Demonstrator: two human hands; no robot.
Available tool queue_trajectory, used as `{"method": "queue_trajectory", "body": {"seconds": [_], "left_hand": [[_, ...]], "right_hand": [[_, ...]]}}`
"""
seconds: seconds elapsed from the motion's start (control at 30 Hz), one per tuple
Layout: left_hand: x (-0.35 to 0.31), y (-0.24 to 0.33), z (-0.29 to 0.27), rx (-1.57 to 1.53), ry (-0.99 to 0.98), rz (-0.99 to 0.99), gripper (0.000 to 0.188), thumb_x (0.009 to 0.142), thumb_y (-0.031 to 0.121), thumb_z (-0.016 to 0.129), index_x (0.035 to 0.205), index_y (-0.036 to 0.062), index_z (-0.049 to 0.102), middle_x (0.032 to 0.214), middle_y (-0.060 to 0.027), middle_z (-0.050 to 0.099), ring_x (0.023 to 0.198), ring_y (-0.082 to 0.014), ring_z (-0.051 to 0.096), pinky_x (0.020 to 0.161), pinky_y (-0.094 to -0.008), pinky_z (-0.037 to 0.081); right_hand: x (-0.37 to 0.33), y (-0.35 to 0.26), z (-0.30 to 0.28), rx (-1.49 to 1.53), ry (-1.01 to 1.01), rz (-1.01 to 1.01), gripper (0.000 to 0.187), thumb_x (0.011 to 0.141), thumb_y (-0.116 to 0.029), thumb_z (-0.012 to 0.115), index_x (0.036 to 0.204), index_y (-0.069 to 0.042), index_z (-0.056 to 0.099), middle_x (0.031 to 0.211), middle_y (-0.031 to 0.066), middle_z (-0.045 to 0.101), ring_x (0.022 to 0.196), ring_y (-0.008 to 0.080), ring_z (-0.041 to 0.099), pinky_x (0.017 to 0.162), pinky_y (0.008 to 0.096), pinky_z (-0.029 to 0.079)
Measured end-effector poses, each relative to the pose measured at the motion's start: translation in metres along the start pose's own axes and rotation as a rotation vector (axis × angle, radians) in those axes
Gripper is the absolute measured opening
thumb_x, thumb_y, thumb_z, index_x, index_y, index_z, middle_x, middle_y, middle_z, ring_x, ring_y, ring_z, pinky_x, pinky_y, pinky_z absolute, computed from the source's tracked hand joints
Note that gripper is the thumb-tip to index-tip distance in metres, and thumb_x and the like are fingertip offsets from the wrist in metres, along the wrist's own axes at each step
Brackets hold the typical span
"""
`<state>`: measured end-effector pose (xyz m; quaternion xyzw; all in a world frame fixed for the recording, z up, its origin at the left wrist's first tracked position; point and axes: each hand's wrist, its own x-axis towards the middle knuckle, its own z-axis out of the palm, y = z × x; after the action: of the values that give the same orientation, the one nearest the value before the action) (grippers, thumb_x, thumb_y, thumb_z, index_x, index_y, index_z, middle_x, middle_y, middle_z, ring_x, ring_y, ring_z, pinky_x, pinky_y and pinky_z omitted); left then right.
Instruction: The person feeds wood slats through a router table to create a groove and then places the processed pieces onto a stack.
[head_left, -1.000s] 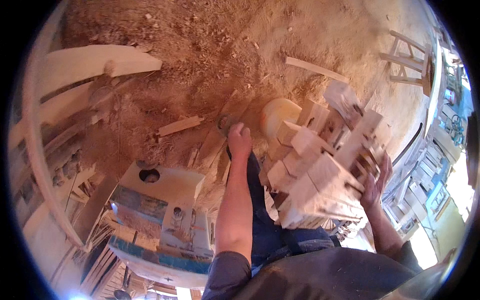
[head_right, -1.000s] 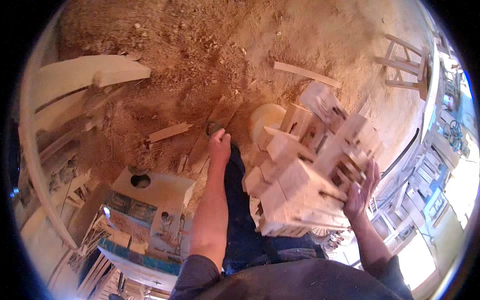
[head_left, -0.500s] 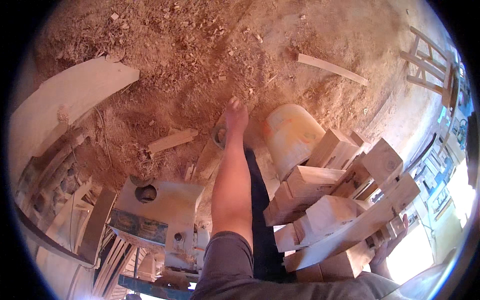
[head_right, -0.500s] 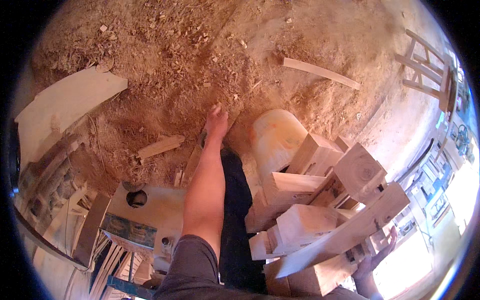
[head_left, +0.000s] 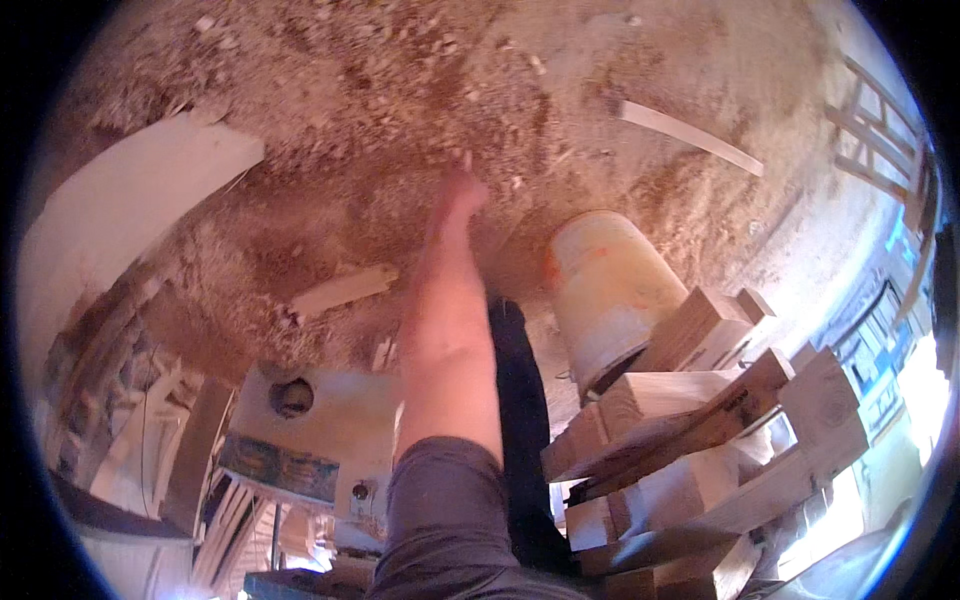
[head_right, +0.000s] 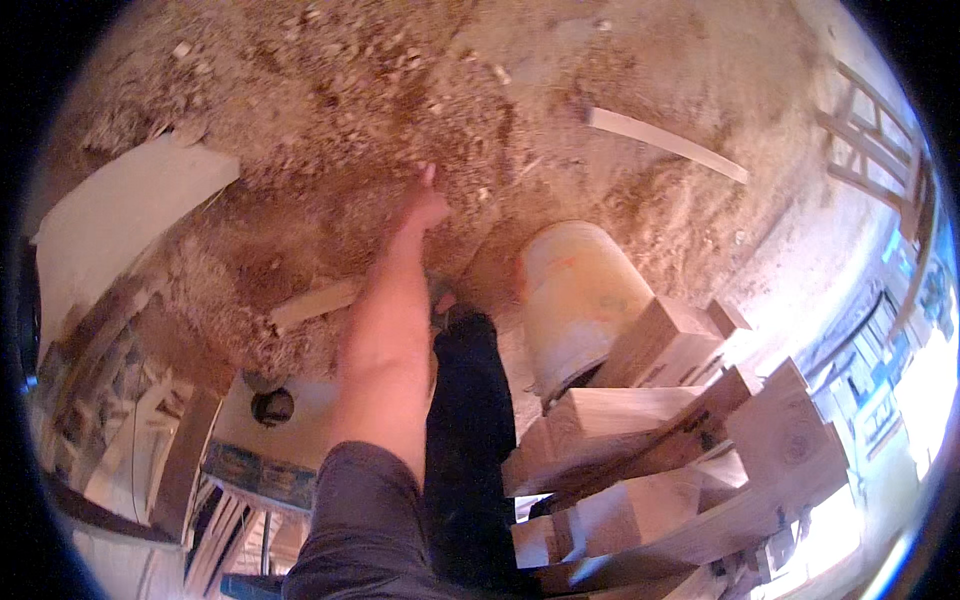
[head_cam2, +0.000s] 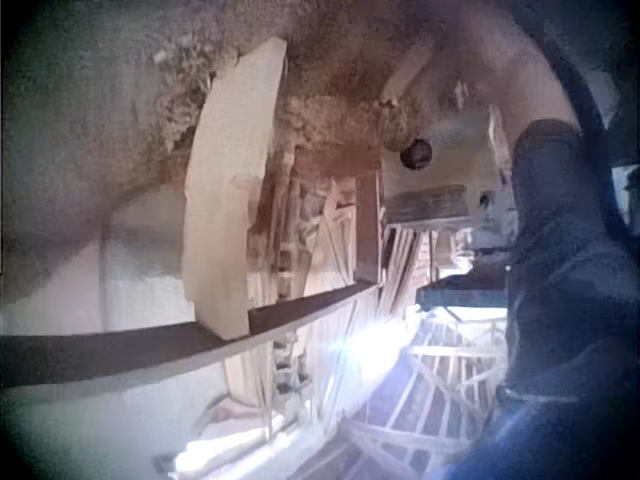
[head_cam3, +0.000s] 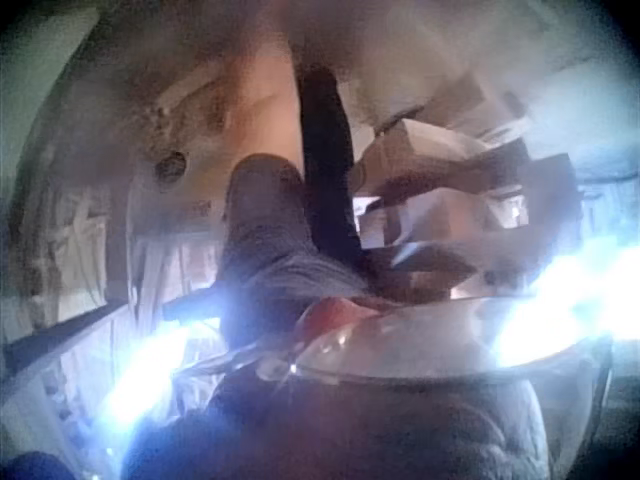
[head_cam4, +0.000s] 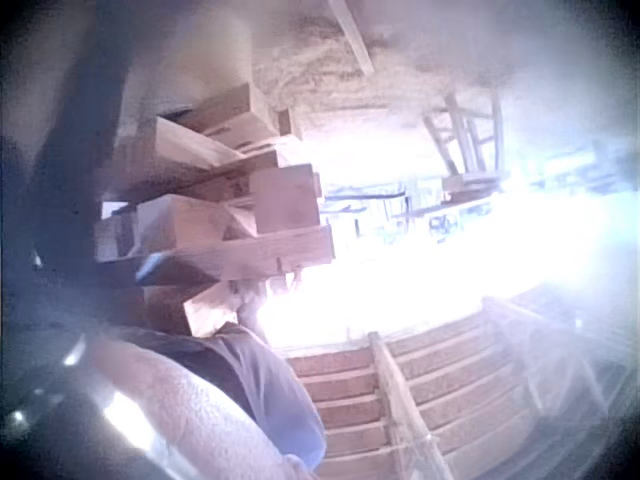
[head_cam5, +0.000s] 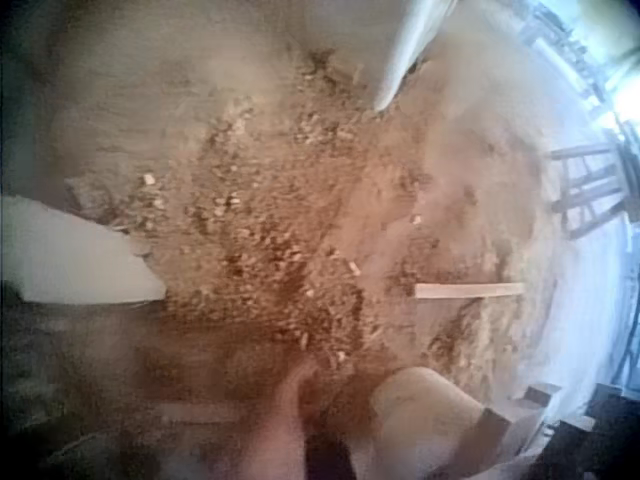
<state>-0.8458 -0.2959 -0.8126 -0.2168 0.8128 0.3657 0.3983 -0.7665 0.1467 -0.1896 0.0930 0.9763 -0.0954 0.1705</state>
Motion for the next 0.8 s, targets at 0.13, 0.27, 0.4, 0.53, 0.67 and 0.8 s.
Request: {"method": "queue_trajectory", "body": {"seconds": [0.13, 0.27, 0.4, 0.53, 0.67, 0.8], "left_hand": [[-0.01, 0.011, 0.003, 0.025, 0.0, 0.058, 0.075, 0.086, 0.01, 0.057, 0.157, 0.0063, 0.036, 0.168, -0.0182, 0.021, 0.155, -0.0406, 0.02, 0.127, -0.0453, 0.021], [-0.004, 0.004, -0.003, 0.061, 0.083, 0.127, 0.072, 0.086, 0.012, 0.06, 0.155, 0.004, 0.04, 0.166, -0.0199, 0.027, 0.153, -0.0399, 0.025, 0.126, -0.0454, 0.023], [0.018, -0.007, 0.002, -0.162, 0.201, 0.036, 0.065, 0.088, 0.014, 0.063, 0.149, 0.0017, 0.047, 0.16, -0.0223, 0.037, 0.149, -0.0379, 0.032, 0.125, -0.0459, 0.027], [-0.007, 0.025, -0.001, -0.397, 0.43, 0.036, 0.059, 0.089, 0.009, 0.067, 0.145, -0.0016, 0.051, 0.148, -0.0217, 0.051, 0.129, -0.0341, 0.056, 0.112, -0.0405, 0.043], [-0.065, 0.05, -0.022, -1.102, 0.612, -0.144, 0.06, 0.087, -0.003, 0.071, 0.144, -0.0046, 0.051, 0.126, -0.0147, 0.066, 0.1, -0.0219, 0.068, 0.091, -0.0336, 0.052], [-0.146, 0.101, -0.065, -1.516, 0.857, -0.051, 0.065, 0.083, -0.014, 0.069, 0.145, -0.0083, 0.048, 0.102, -0.0072, 0.07, 0.09, -0.0142, 0.065, 0.081, -0.0315, 0.055]], "right_hand": [[0.002, 0.002, 0.005, -0.009, 0.012, 0.01, 0.082, 0.101, -0.053, 0.042, 0.157, 0.004, 0.024, 0.159, 0.0237, 0.029, 0.148, 0.0387, 0.027, 0.122, 0.053, 0.02], [0.003, 0.001, 0.006, -0.013, 0.014, -0.013, 0.081, 0.101, -0.053, 0.041, 0.157, 0.004, 0.024, 0.158, 0.0237, 0.029, 0.148, 0.0386, 0.027, 0.122, 0.0529, 0.021], [0.004, 0.001, 0.009, -0.01, 0.01, -0.046, 0.081, 0.101, -0.052, 0.041, 0.157, 0.004, 0.024, 0.158, 0.0237, 0.03, 0.148, 0.0386, 0.027, 0.121, 0.0529, 0.021], [-0.004, 0.0, 0.006, -0.006, 0.042, -0.038, 0.081, 0.101, -0.052, 0.041, 0.157, 0.004, 0.024, 0.158, 0.0237, 0.03, 0.148, 0.0385, 0.027, 0.121, 0.0528, 0.021], [-0.011, -0.003, 0.003, 0.006, 0.055, -0.041, 0.081, 0.101, -0.052, 0.041, 0.157, 0.004, 0.024, 0.158, 0.0236, 0.031, 0.148, 0.0384, 0.028, 0.121, 0.0528, 0.021], [-0.018, -0.002, -0.002, 0.043, 0.064, -0.041, 0.081, 0.101, -0.052, 0.04, 0.157, 0.005, 0.024, 0.158, 0.0236, 0.031, 0.148, 0.0384, 0.028, 0.121, 0.0527, 0.021]]}}
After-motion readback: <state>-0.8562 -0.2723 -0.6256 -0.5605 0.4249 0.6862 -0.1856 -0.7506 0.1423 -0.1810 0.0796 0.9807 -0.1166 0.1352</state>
